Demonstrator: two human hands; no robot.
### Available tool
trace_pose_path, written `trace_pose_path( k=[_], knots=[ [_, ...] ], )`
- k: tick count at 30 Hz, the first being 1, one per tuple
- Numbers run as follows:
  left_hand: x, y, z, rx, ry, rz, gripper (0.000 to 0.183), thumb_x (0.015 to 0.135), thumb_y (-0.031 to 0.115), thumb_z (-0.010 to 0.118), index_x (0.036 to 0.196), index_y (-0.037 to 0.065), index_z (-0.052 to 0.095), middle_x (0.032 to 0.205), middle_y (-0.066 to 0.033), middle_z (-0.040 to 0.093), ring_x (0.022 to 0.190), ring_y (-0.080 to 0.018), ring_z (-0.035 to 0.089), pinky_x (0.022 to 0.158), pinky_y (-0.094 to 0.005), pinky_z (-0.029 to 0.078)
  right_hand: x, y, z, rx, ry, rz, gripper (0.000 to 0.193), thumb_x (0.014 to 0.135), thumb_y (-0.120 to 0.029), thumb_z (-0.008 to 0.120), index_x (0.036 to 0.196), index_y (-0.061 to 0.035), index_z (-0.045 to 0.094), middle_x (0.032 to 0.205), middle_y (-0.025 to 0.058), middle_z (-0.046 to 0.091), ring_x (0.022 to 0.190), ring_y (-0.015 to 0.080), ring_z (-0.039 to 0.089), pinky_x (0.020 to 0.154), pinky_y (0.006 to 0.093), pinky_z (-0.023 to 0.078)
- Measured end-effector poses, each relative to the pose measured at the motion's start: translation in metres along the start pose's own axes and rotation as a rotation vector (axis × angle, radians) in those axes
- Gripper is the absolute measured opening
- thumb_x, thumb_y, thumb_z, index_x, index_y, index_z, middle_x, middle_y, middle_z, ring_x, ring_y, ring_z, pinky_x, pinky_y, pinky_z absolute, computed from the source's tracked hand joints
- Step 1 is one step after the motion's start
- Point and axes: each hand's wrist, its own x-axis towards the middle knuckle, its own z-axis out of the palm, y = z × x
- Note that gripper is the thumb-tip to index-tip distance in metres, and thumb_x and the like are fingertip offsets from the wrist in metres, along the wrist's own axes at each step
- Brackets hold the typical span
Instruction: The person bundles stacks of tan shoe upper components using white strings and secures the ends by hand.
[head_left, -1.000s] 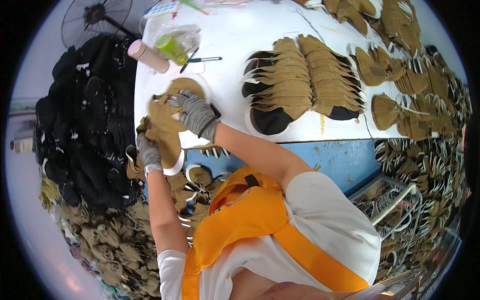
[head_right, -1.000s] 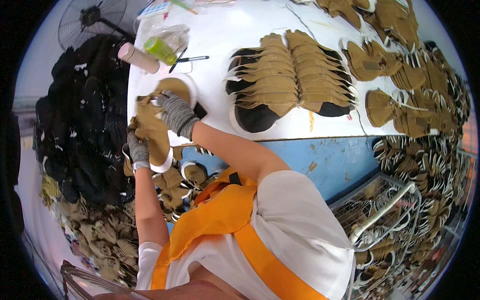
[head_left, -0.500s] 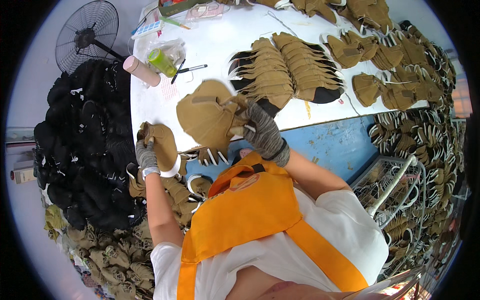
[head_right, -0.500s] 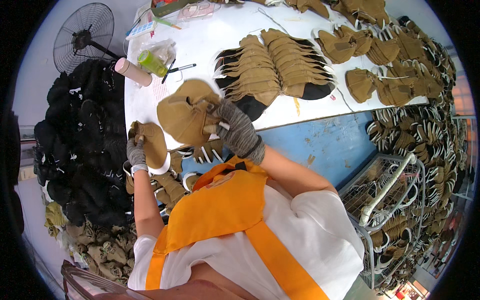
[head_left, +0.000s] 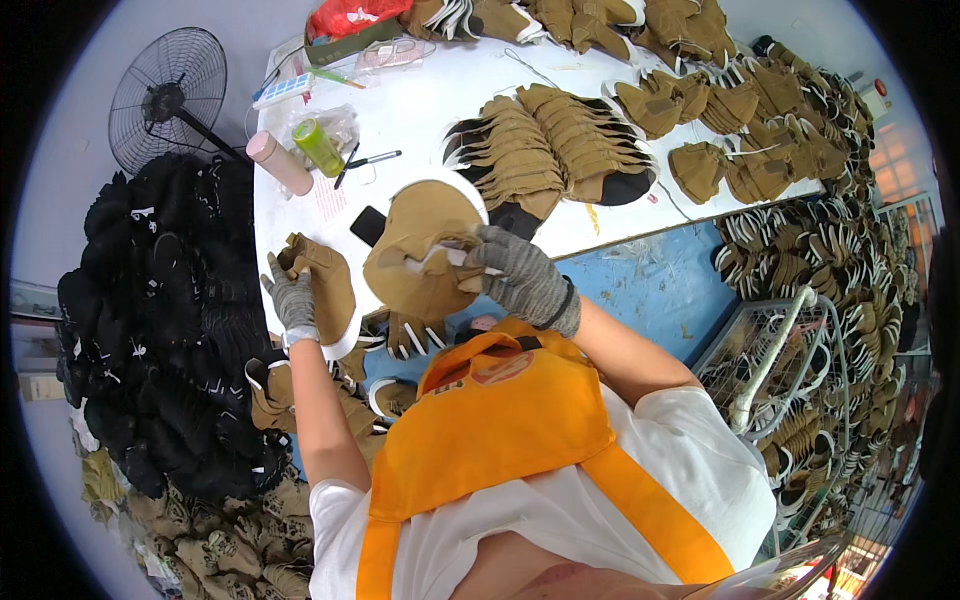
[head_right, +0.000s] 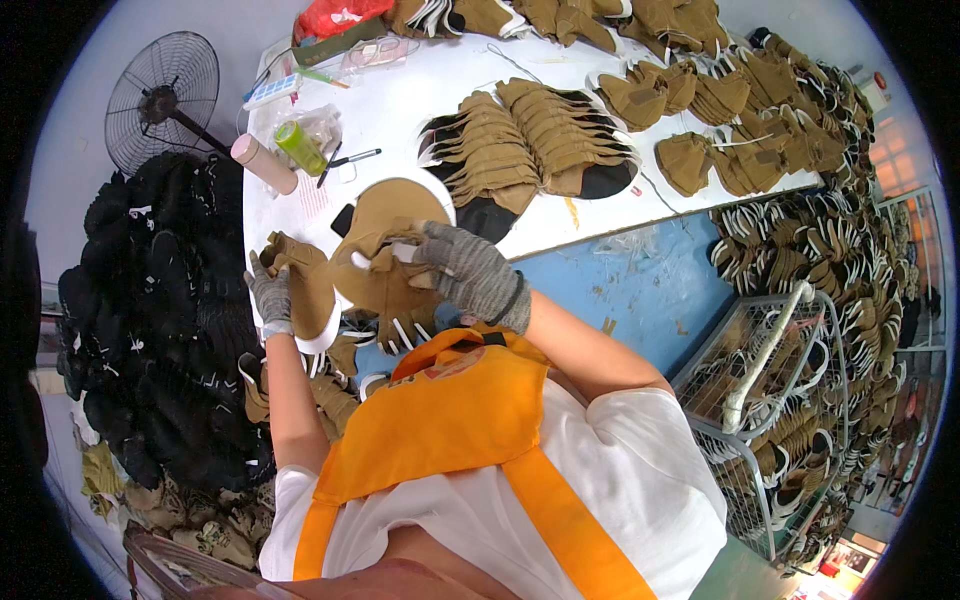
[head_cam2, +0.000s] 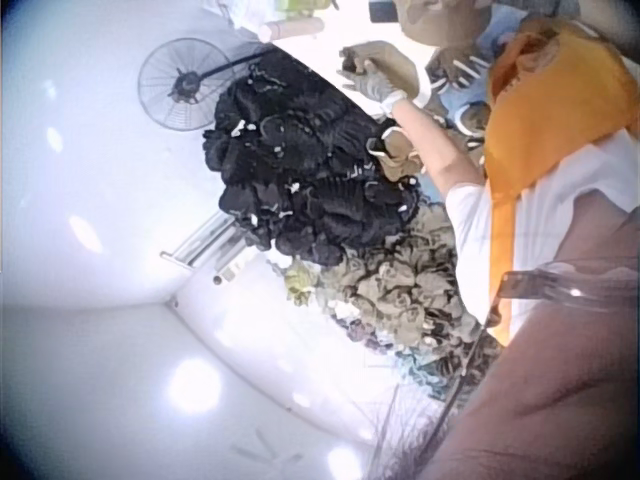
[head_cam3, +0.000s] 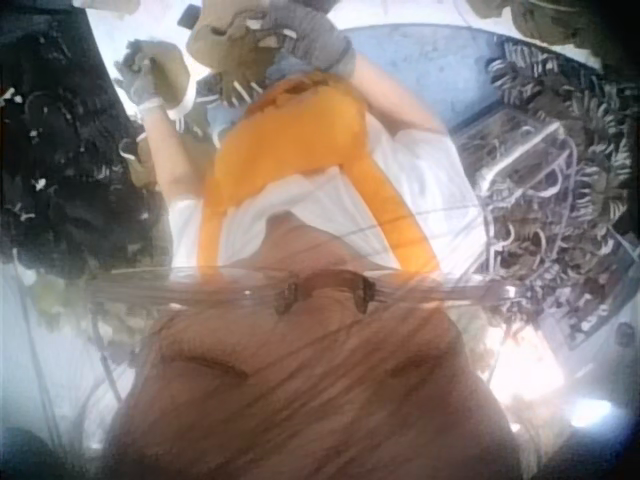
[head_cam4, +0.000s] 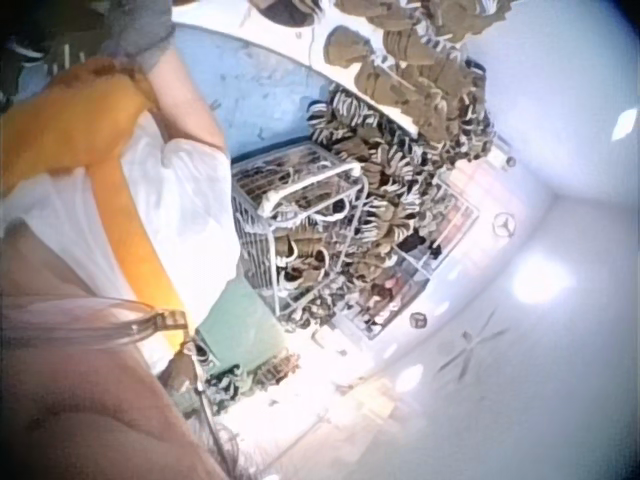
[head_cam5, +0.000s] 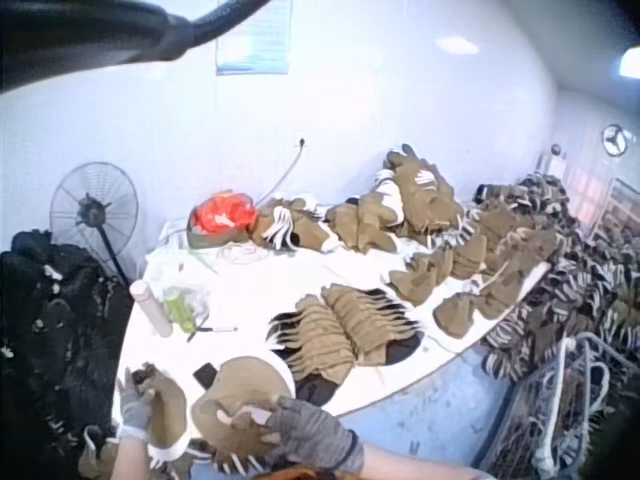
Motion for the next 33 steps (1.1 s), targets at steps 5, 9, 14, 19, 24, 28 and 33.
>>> trace_pose_path(
  k=[5,9,14,19,24,28,33],
  knots=[
    [-0.055,0.084,-0.021,-0.251,-0.090,0.384,0.045,0.091,0.030,0.059,0.123,0.001,0.051,0.110,-0.0104,0.056,0.093,-0.0193,0.055,0.086,-0.0318,0.044,0.012,-0.016,-0.032,-0.020,0.104,0.038,0.022,0.076,-0.006,0.070,0.097,-0.0023,0.064,0.121,0.0157,0.055,0.108,0.0267,0.055,0.091,0.0360,0.044],
    [-0.100,0.155,0.012,-1.737,-0.763,-0.566,0.073,0.087,0.065,0.040,0.128,0.005,0.047,0.116,-0.0093,0.058,0.104,-0.0216,0.055,0.090,-0.0345,0.043,0.033,-0.008,-0.051,0.177,-0.076,-0.047,0.029,0.079,-0.010,0.069,0.107,-0.0069,0.063,0.127,0.0134,0.052,0.111,0.0291,0.054,0.094,0.0367,0.044],
    [-0.085,0.206,0.027,-1.451,-0.805,0.008,0.077,0.080,0.052,0.059,0.137,0.007,0.034,0.134,-0.0145,0.045,0.119,-0.0326,0.047,0.099,-0.0443,0.041,0.047,0.011,-0.109,0.005,-0.137,-0.188,0.028,0.081,-0.010,0.064,0.109,-0.0050,0.061,0.123,0.0138,0.054,0.111,0.0316,0.053,0.095,0.0379,0.042],
    [-0.067,0.290,0.063,-1.874,-1.024,-0.353,0.078,0.077,0.041,0.060,0.137,0.000,0.031,0.135,-0.0195,0.042,0.120,-0.0349,0.046,0.101,-0.0486,0.039,0.051,0.076,-0.172,-0.164,-0.061,-0.068,0.023,0.080,-0.008,0.064,0.102,-0.0059,0.063,0.120,0.0143,0.056,0.113,0.0330,0.051,0.095,0.0390,0.041],
    [-0.001,0.409,0.137,-2.212,-1.180,-0.482,0.058,0.094,0.041,0.039,0.139,0.005,0.030,0.139,-0.0169,0.038,0.128,-0.0326,0.037,0.107,-0.0485,0.029,0.108,0.149,-0.273,-0.152,0.117,-0.123,0.028,0.080,-0.011,0.067,0.106,-0.0036,0.061,0.113,0.0112,0.059,0.106,0.0285,0.054,0.090,0.0378,0.044],
    [0.049,0.509,0.178,-1.901,-0.899,-0.064,0.055,0.094,0.035,0.048,0.135,0.002,0.035,0.137,-0.0156,0.042,0.125,-0.0298,0.042,0.105,-0.0463,0.033,0.188,0.216,-0.335,-0.192,0.407,-0.044,0.035,0.079,-0.024,0.071,0.105,-0.0030,0.061,0.099,0.0122,0.061,0.094,0.0259,0.058,0.084,0.0358,0.046],
    [0.125,0.543,0.229,-2.150,-0.963,-0.361,0.041,0.097,0.027,0.043,0.128,0.001,0.043,0.129,-0.0141,0.051,0.118,-0.0276,0.050,0.102,-0.0426,0.039,0.250,0.268,-0.370,0.426,0.238,-0.234,0.094,0.071,-0.044,0.076,0.142,-0.0069,0.027,0.132,0.0138,0.046,0.123,0.0239,0.042,0.103,0.0337,0.034]
  ],
)
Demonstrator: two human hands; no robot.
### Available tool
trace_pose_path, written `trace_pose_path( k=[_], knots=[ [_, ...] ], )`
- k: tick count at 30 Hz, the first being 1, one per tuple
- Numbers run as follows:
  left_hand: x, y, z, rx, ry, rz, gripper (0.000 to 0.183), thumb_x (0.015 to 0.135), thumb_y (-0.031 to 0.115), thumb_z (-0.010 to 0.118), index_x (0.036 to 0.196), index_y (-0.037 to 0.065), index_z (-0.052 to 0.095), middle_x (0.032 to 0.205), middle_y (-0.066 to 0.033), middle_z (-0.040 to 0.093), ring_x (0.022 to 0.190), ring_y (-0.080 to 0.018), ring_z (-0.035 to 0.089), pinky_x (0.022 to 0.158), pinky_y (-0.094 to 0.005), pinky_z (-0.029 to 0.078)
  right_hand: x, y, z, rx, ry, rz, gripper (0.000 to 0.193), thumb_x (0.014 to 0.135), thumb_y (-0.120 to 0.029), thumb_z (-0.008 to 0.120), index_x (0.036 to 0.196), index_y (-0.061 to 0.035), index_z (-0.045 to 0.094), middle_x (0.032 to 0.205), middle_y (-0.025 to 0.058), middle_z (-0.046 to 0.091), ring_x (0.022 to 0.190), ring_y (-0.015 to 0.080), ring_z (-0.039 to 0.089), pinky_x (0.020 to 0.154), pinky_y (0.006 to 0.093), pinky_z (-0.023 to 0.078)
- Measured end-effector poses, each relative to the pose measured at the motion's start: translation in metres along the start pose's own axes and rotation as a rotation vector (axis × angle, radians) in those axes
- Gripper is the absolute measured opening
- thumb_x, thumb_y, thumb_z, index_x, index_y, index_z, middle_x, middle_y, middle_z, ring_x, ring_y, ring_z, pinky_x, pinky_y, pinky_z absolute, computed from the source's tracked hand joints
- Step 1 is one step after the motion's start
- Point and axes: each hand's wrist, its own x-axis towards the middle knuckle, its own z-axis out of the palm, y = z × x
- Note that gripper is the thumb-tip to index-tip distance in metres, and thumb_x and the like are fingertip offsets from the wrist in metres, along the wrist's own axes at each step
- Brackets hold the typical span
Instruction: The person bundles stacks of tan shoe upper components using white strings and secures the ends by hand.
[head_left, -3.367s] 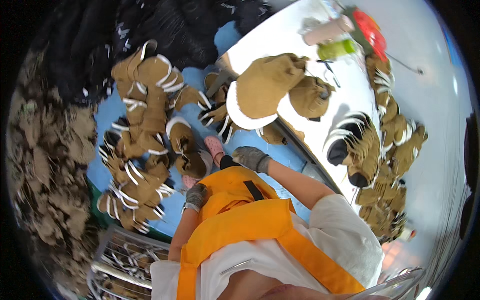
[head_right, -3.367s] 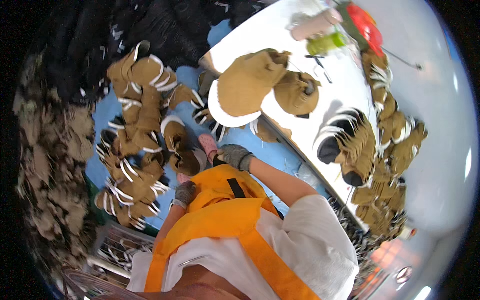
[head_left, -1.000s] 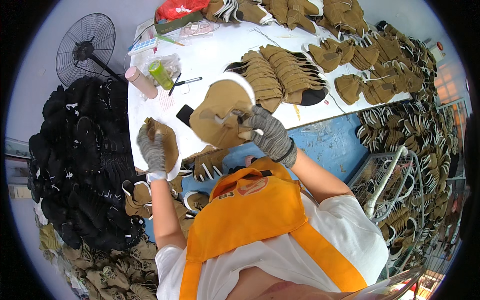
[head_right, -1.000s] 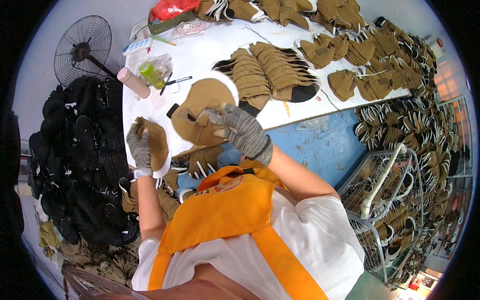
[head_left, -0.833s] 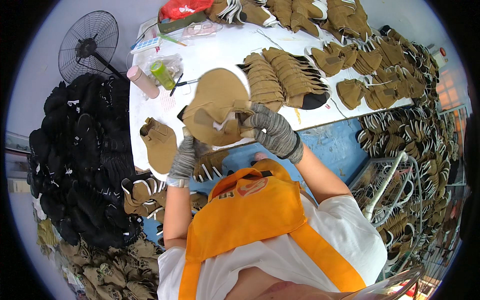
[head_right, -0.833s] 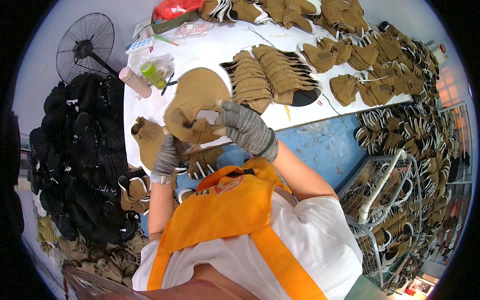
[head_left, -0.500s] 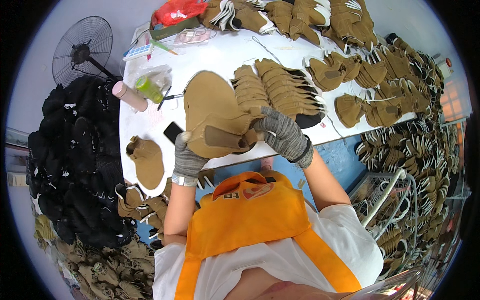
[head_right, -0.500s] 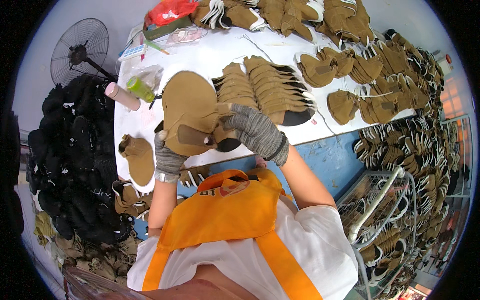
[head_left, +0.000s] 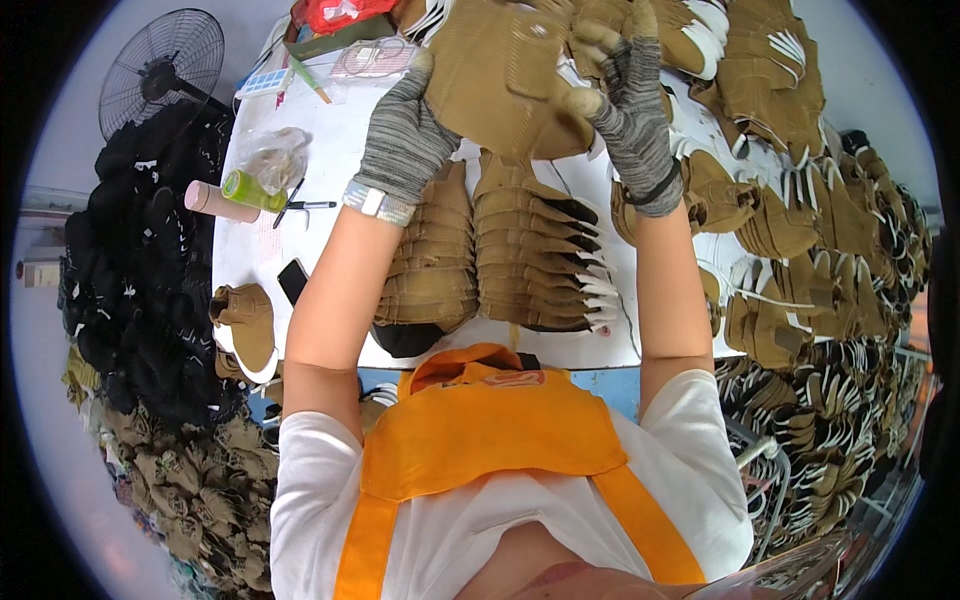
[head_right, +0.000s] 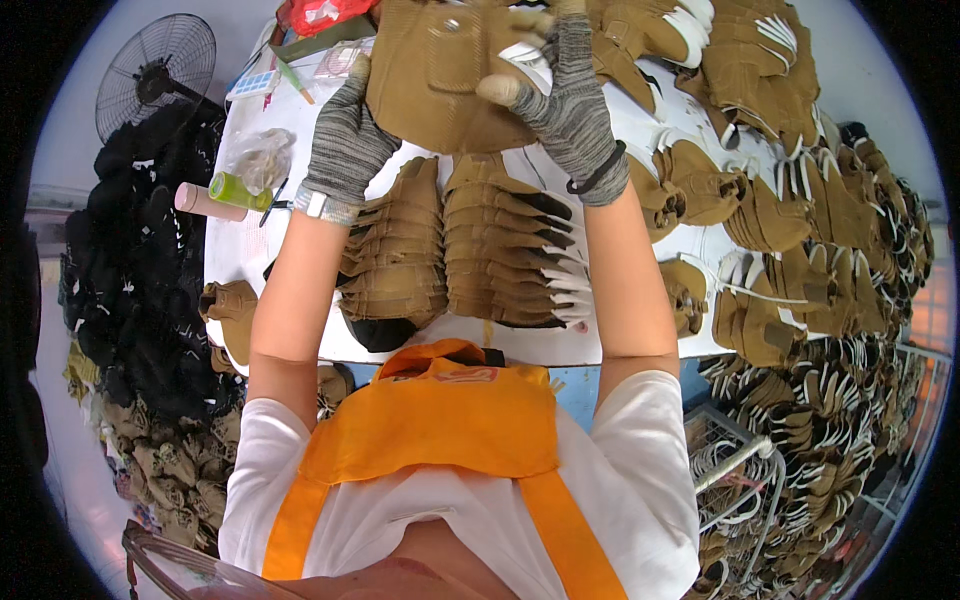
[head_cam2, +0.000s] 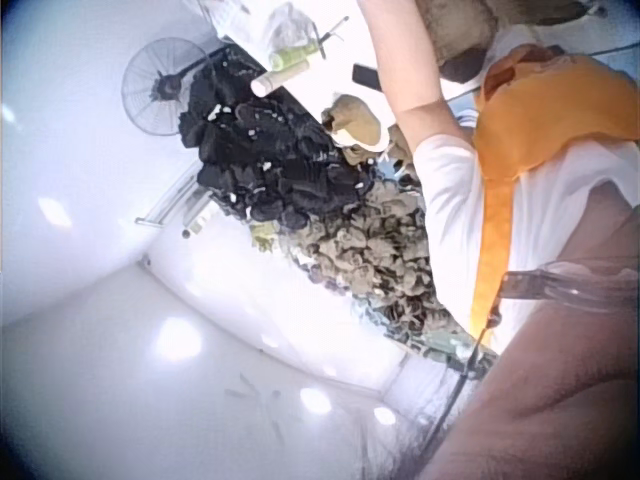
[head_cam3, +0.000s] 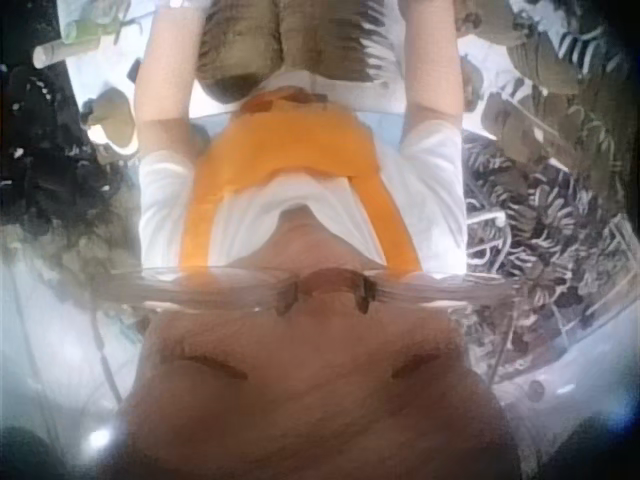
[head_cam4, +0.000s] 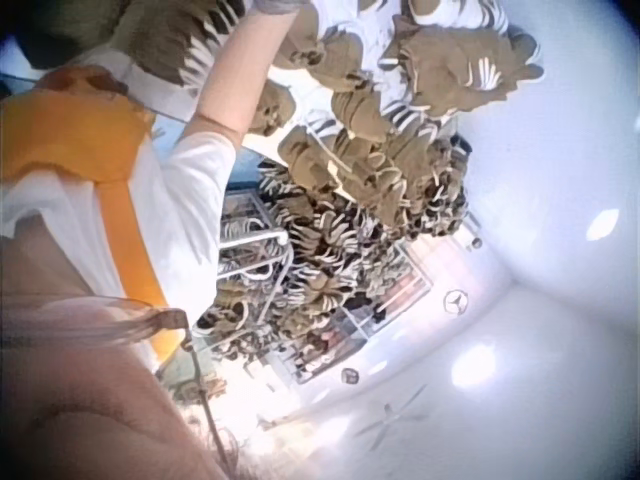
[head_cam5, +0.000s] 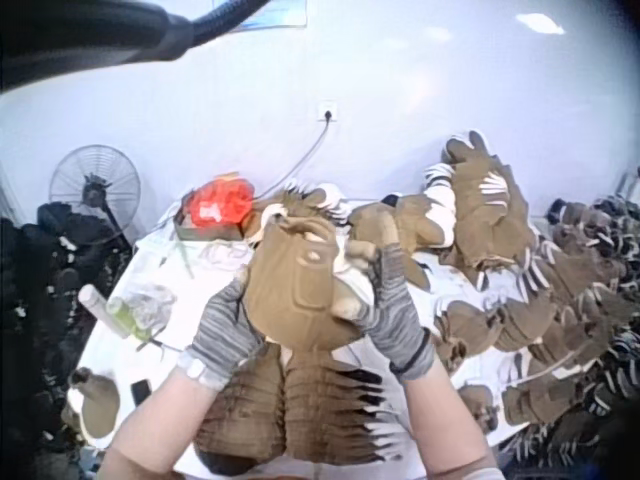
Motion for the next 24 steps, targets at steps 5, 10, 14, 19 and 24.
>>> trace_pose_path(
  k=[5,10,14,19,24],
  knots=[
    [0.046,-0.020,-0.017,-0.007,0.193,-0.040,0.038,0.097,0.027,0.043,0.125,0.002,0.047,0.123,-0.0142,0.055,0.114,-0.0281,0.052,0.102,-0.0432,0.040,-0.005,0.070,-0.028,-0.011,-0.362,0.340,0.125,0.056,-0.058,0.079,0.145,-0.0036,0.010,0.144,0.0163,0.029,0.133,0.0262,0.028,0.107,0.0367,0.031],
    [0.096,-0.010,-0.057,0.042,0.217,-0.225,0.036,0.095,0.025,0.050,0.119,0.000,0.050,0.116,-0.0139,0.059,0.106,-0.0232,0.058,0.091,-0.0348,0.050,0.000,0.127,-0.040,0.153,-0.275,0.467,0.107,0.061,-0.051,0.081,0.139,-0.0019,0.027,0.134,0.0140,0.042,0.124,0.0260,0.041,0.103,0.0360,0.036],
    [0.124,0.008,-0.081,-0.072,0.230,-0.209,0.033,0.093,0.024,0.053,0.116,0.000,0.052,0.116,-0.0147,0.059,0.105,-0.0240,0.058,0.086,-0.0363,0.053,0.004,0.149,-0.043,0.347,-0.172,0.797,0.072,0.068,-0.034,0.079,0.125,-0.0030,0.049,0.115,0.0091,0.058,0.105,0.0195,0.054,0.093,0.0309,0.044],
    [0.118,0.017,-0.110,0.617,0.573,-0.292,0.038,0.089,0.034,0.059,0.106,0.001,0.055,0.086,-0.0083,0.061,0.079,-0.0221,0.062,0.073,-0.0318,0.054,-0.008,0.207,-0.062,0.229,-0.207,0.898,0.068,0.071,-0.036,0.077,0.124,-0.0032,0.051,0.115,0.0078,0.058,0.105,0.0188,0.054,0.091,0.0309,0.043],
    [0.080,0.014,-0.164,0.863,0.642,-0.399,0.035,0.091,0.030,0.058,0.104,-0.003,0.058,0.090,-0.0108,0.059,0.086,-0.0230,0.059,0.073,-0.0307,0.052,-0.034,0.265,-0.091,0.149,-0.214,0.869,0.079,0.072,-0.042,0.074,0.133,-0.0033,0.041,0.126,0.0097,0.051,0.115,0.0199,0.048,0.098,0.0324,0.038]
  ],
)
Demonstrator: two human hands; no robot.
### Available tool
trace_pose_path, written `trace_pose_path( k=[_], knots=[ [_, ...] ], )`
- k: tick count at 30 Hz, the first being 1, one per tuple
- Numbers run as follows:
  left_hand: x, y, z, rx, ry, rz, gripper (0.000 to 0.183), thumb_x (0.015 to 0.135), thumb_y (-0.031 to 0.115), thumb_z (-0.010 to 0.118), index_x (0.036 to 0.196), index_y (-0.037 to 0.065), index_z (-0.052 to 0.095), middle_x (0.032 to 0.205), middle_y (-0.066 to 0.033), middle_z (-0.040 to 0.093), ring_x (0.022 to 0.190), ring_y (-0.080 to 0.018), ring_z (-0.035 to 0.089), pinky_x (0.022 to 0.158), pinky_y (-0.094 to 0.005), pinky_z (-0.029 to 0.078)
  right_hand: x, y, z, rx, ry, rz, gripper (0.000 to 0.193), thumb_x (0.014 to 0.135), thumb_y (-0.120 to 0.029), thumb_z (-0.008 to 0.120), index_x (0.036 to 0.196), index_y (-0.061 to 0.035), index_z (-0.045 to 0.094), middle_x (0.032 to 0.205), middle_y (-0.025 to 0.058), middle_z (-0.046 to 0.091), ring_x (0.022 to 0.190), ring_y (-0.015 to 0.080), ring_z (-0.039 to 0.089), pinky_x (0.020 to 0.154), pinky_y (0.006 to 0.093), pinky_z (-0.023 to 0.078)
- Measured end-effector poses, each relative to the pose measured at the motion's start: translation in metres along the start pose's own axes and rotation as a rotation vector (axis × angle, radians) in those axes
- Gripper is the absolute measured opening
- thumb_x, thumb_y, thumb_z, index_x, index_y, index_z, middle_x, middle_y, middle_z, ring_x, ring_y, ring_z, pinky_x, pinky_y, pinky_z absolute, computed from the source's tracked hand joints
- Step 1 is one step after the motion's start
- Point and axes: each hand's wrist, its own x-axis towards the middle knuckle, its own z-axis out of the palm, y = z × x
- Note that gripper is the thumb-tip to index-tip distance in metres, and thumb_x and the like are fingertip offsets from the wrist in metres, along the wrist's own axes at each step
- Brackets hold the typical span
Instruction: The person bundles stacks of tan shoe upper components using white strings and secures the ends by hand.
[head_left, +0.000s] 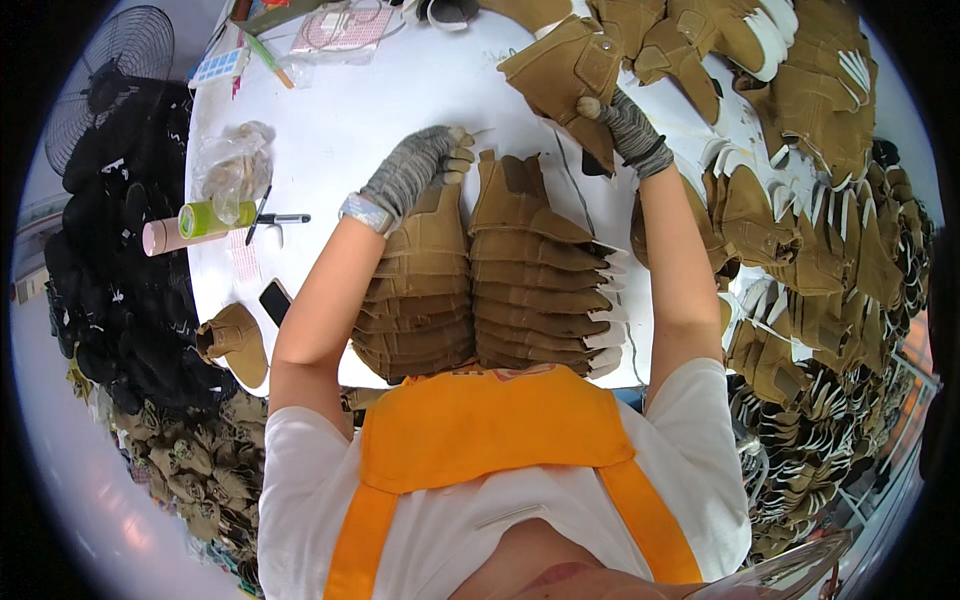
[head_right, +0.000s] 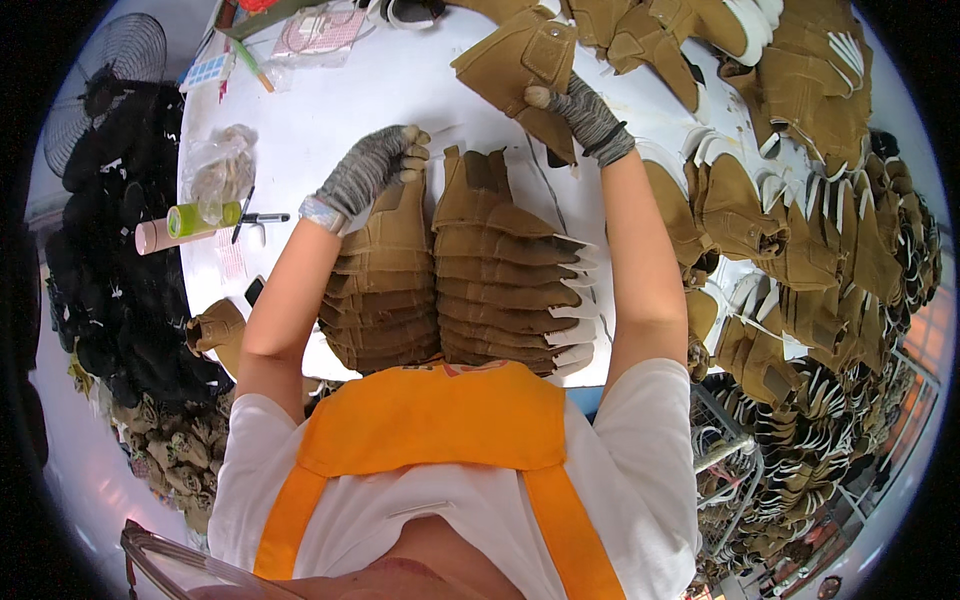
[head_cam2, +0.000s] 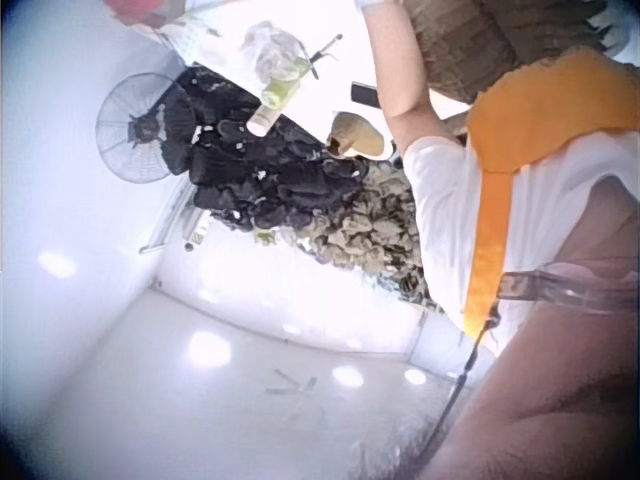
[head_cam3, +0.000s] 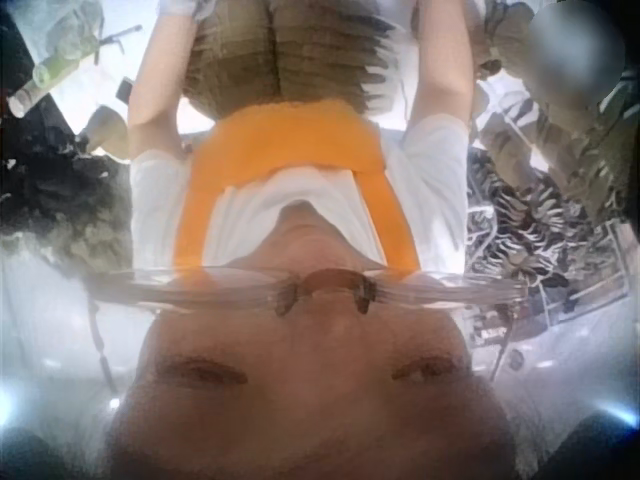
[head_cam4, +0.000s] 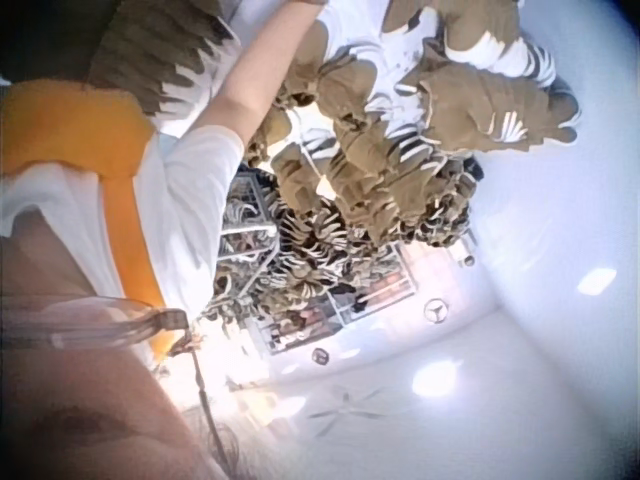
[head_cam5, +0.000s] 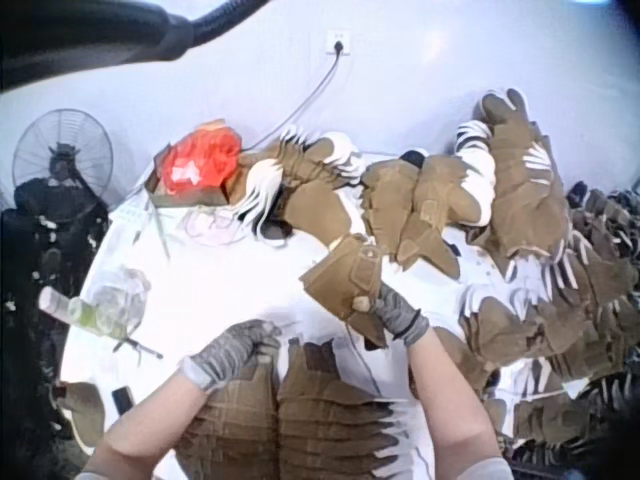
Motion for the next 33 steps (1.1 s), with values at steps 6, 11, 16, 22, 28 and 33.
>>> trace_pose_path(
  k=[6,11,16,22,28,33],
  knots=[
    [-0.013,-0.009,-0.003,-0.451,0.102,0.142,0.031,0.089,0.018,0.059,0.109,-0.006,0.055,0.097,-0.0121,0.060,0.093,-0.0212,0.059,0.088,-0.0341,0.051,0.001,0.001,0.005,-0.037,0.061,0.057,0.083,0.072,-0.051,0.072,0.133,-0.0028,0.041,0.125,0.0104,0.052,0.114,0.0199,0.048,0.098,0.0312,0.038],
    [-0.021,0.021,-0.041,0.414,0.152,0.497,0.030,0.092,0.024,0.056,0.115,0.006,0.060,0.108,-0.0043,0.063,0.099,-0.0130,0.057,0.089,-0.0261,0.043,0.001,-0.029,0.025,-0.214,0.050,-0.078,0.080,0.078,-0.051,0.065,0.133,0.0015,0.040,0.122,0.0116,0.053,0.110,0.0192,0.051,0.095,0.0299,0.041],
    [-0.023,0.007,-0.091,0.598,0.216,0.354,0.034,0.089,0.026,0.059,0.117,0.006,0.058,0.107,-0.0054,0.063,0.102,-0.0150,0.056,0.093,-0.0286,0.042,0.007,-0.020,0.026,0.213,0.085,0.046,0.081,0.078,-0.060,0.060,0.131,-0.0017,0.041,0.121,0.0122,0.053,0.109,0.0200,0.052,0.088,0.0290,0.047],
    [-0.057,0.015,-0.031,0.751,0.110,1.010,0.094,0.072,0.031,0.077,0.144,0.015,0.018,0.143,-0.0157,0.028,0.127,-0.0282,0.037,0.104,-0.0387,0.038,0.030,-0.066,0.127,0.442,0.124,-0.098,0.054,0.087,-0.041,0.058,0.123,-0.0030,0.048,0.110,0.0090,0.058,0.099,0.0202,0.056,0.084,0.0321,0.048],
    [-0.065,0.042,0.006,-0.094,-0.003,0.807,0.095,0.077,0.026,0.073,0.146,0.012,0.010,0.142,-0.0151,0.033,0.126,-0.0267,0.039,0.104,-0.0361,0.036,0.020,-0.085,0.189,-0.116,0.238,-0.088,0.059,0.082,-0.046,0.065,0.119,-0.0028,0.050,0.109,0.0082,0.058,0.102,0.0190,0.054,0.087,0.0320,0.045],
    [-0.075,0.048,-0.044,-0.620,-0.348,0.351,0.063,0.086,0.031,0.060,0.136,0.002,0.035,0.134,-0.0183,0.044,0.123,-0.0304,0.044,0.102,-0.0442,0.039,0.039,-0.056,0.126,-0.109,0.318,-0.173,0.074,0.076,-0.032,0.074,0.134,-0.0040,0.038,0.127,0.0111,0.048,0.118,0.0222,0.046,0.099,0.0329,0.041]
  ],
)
